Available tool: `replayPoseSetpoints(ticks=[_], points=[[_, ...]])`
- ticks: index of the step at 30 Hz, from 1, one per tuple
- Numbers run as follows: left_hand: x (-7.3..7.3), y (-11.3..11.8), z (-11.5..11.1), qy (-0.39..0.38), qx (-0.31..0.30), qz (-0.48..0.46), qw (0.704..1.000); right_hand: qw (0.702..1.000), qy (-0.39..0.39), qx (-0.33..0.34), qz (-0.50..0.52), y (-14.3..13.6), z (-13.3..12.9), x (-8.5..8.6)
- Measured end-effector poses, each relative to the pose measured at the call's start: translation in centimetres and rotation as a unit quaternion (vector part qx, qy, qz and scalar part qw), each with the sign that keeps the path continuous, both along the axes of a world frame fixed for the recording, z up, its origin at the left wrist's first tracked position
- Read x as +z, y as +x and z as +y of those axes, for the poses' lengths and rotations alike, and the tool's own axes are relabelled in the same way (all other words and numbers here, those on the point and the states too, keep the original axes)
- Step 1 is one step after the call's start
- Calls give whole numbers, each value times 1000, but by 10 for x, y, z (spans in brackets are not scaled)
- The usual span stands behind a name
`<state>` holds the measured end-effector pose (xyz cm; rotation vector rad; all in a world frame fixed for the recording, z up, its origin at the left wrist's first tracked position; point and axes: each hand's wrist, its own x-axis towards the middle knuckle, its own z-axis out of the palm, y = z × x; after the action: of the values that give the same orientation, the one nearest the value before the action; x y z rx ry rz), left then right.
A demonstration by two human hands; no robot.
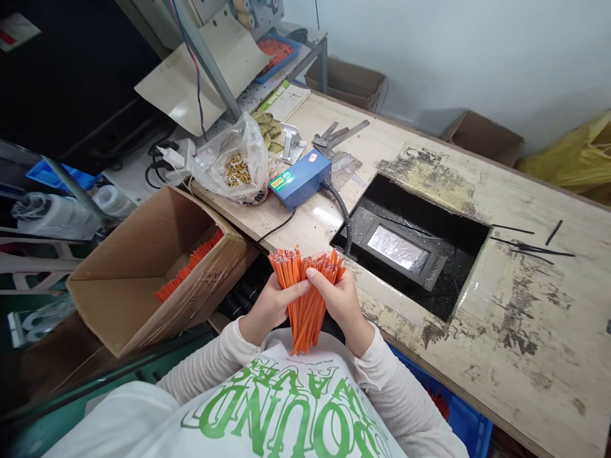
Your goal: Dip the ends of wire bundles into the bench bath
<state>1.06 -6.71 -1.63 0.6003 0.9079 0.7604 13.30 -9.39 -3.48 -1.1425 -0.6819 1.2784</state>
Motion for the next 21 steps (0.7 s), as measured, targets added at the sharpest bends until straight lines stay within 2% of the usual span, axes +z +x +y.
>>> replayPoseSetpoints(ticks=[6, 16, 21], points=[[-1, 1, 0, 2, 5, 3, 1000, 999, -5, -5, 42, -1, -1, 1], [2, 3, 1, -14, 19, -8, 1000, 998, -3, -35, 59, 0, -1, 1], [2, 4, 1, -14, 20, -17, 1000, 998, -14, -21, 53, 2, -1, 0]])
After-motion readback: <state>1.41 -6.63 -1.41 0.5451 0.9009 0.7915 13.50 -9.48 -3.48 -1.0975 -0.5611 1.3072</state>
